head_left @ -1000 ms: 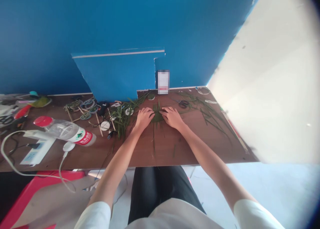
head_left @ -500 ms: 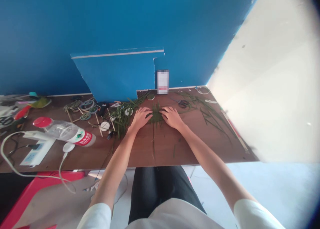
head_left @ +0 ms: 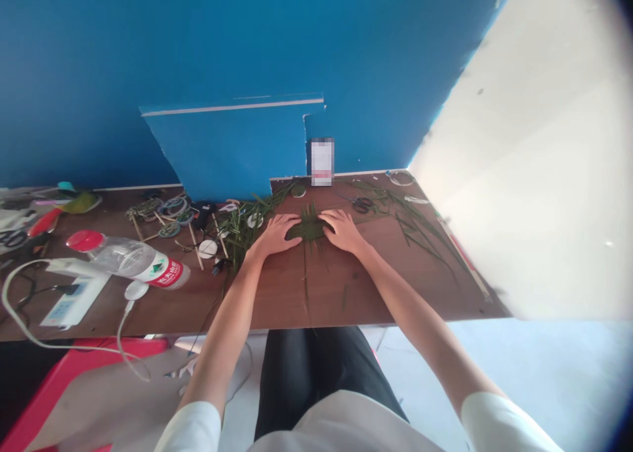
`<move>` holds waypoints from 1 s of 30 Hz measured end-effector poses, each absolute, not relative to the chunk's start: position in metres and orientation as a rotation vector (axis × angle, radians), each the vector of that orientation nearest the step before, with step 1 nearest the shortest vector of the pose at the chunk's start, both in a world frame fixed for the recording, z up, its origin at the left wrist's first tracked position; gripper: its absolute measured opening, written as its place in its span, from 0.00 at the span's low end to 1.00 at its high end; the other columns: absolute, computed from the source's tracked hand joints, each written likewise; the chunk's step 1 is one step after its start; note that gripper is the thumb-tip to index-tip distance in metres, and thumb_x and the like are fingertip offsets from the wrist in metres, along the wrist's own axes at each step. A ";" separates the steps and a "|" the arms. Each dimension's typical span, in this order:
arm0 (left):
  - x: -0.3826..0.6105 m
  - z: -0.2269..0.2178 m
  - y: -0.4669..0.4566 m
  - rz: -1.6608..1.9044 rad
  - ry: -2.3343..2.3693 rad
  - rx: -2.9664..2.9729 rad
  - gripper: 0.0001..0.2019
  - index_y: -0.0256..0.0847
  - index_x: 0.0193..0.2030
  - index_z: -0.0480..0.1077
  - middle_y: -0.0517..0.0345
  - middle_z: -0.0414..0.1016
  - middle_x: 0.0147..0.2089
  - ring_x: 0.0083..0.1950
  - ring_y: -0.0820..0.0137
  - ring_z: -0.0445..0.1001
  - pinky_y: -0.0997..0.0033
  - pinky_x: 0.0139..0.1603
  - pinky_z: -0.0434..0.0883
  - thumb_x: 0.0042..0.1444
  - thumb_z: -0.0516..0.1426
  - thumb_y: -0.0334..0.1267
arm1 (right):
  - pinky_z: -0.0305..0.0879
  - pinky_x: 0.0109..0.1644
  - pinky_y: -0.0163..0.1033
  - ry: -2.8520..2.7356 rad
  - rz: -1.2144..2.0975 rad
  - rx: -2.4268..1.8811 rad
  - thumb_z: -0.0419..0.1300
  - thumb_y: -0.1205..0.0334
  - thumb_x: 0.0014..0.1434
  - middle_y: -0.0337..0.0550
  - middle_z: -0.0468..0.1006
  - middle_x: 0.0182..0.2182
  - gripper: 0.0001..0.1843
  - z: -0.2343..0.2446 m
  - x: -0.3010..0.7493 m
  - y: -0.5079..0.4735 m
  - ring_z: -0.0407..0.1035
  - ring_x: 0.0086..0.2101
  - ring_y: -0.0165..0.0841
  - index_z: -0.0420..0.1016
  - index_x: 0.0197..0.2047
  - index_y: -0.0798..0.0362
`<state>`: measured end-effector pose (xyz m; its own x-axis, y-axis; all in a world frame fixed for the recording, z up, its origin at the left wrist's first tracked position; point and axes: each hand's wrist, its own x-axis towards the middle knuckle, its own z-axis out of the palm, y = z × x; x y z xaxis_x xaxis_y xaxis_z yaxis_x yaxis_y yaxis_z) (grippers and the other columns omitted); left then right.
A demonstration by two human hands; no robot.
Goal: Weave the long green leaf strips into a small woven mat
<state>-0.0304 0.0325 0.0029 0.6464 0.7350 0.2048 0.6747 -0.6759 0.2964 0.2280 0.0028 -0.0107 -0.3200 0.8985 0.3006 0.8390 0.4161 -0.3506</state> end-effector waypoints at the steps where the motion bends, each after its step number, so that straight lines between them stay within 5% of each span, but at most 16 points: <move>1: -0.032 0.003 0.033 0.437 1.147 2.670 0.27 0.46 0.64 0.65 0.51 0.62 0.67 0.66 0.54 0.60 0.50 0.67 0.57 0.59 0.57 0.51 | 0.56 0.59 0.57 -2.257 0.203 -1.470 0.51 0.62 0.63 0.46 0.67 0.62 0.24 -0.011 0.229 0.003 0.58 0.59 0.46 0.69 0.62 0.47; 19: -0.027 0.002 0.032 0.351 1.214 2.680 0.31 0.48 0.67 0.62 0.51 0.59 0.68 0.66 0.51 0.57 0.45 0.66 0.56 0.59 0.56 0.55 | 0.52 0.62 0.62 -2.405 0.263 -1.439 0.53 0.58 0.63 0.44 0.60 0.67 0.28 -0.011 0.233 0.004 0.51 0.63 0.49 0.63 0.66 0.46; 30: -0.019 0.006 0.026 0.419 1.216 2.760 0.26 0.48 0.66 0.63 0.51 0.62 0.66 0.66 0.54 0.58 0.49 0.65 0.58 0.62 0.54 0.51 | 0.50 0.63 0.61 -2.301 0.392 -1.318 0.57 0.60 0.61 0.46 0.66 0.63 0.30 -0.011 0.238 0.005 0.54 0.63 0.45 0.61 0.67 0.43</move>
